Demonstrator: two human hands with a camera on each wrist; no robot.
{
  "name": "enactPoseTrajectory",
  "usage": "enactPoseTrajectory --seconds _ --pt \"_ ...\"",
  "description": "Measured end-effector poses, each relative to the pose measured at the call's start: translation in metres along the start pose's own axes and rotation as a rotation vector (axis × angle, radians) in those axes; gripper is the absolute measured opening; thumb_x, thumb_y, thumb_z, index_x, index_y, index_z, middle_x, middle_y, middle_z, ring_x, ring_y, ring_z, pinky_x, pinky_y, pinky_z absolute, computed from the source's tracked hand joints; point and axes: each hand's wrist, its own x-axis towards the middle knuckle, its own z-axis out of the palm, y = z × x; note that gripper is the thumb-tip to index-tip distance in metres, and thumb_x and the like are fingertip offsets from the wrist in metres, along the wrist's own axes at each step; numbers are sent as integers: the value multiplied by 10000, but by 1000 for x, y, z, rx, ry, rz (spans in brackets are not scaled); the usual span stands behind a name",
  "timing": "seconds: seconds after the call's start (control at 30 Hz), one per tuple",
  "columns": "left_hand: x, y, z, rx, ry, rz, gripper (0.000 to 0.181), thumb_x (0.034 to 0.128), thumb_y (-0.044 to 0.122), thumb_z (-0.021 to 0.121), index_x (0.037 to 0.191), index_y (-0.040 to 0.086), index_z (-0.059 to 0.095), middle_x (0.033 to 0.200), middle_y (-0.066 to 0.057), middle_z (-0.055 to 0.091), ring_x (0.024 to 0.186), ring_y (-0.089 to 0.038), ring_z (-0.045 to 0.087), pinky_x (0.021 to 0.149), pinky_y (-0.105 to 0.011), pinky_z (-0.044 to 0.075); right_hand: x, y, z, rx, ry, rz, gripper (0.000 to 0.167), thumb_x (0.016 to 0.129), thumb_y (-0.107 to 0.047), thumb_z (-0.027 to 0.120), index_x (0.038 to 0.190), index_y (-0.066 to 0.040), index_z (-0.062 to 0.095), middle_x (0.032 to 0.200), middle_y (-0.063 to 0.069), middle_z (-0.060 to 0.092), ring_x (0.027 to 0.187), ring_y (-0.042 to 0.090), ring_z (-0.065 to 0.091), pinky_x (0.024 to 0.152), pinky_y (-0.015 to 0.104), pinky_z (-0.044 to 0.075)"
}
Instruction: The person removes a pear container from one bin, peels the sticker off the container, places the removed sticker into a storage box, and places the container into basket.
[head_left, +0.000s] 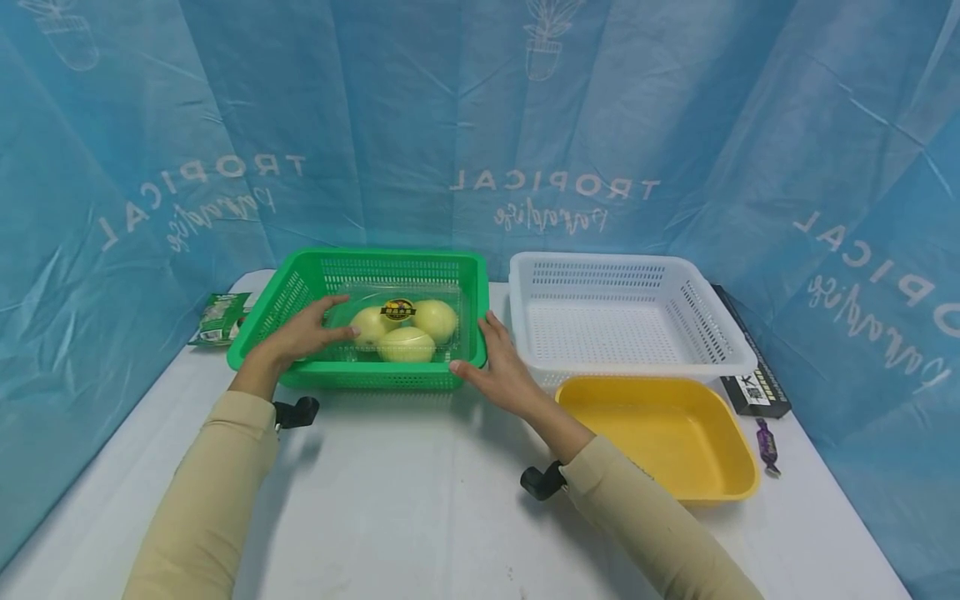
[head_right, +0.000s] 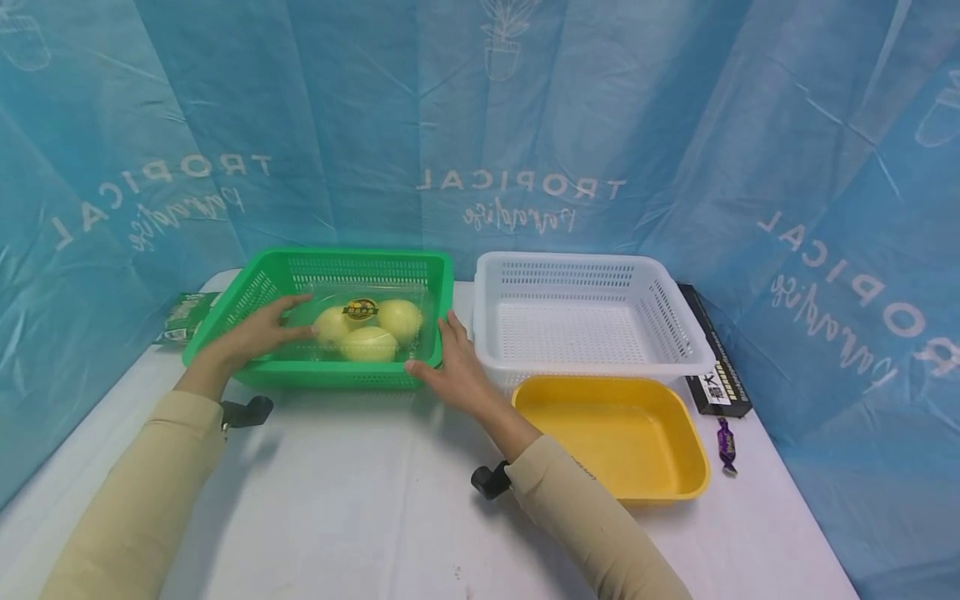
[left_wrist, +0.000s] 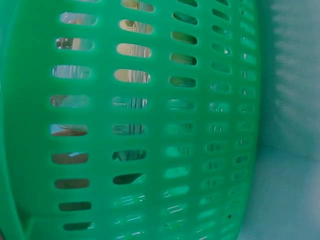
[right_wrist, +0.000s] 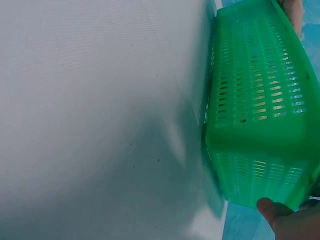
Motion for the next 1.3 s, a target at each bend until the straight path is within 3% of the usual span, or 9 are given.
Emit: enactPoseTrajectory --seconds 0.47,0.7,1.3 --pt "3 -4 3 -49 -42 11 864 934 374 571 1532 161 -14 1573 -233 -94 1412 -519 11 1051 -693 237 -2 4 2 1 -1 -6 866 880 -476 610 1514 -88 167 1609 56 35 1472 284 147 1156 522 249" --pt "2 -3 2 -54 -54 1 876 933 403 561 1530 172 -37 1575 -228 -90 1403 -530 48 1036 -685 271 -2 4 2 -15 -3 -17 877 877 -529 582 1514 -88 170 1610 54 35 1474 271 147 1157 514 253" --pt "1 -1 3 -60 -11 -15 859 919 424 575 1534 202 18 1582 -218 -49 1420 -501 48 1052 -670 274 0 4 1 -8 -3 -21 838 894 -444 602 1514 -84 168 1608 65 38 1474 276 146 1159 520 244"
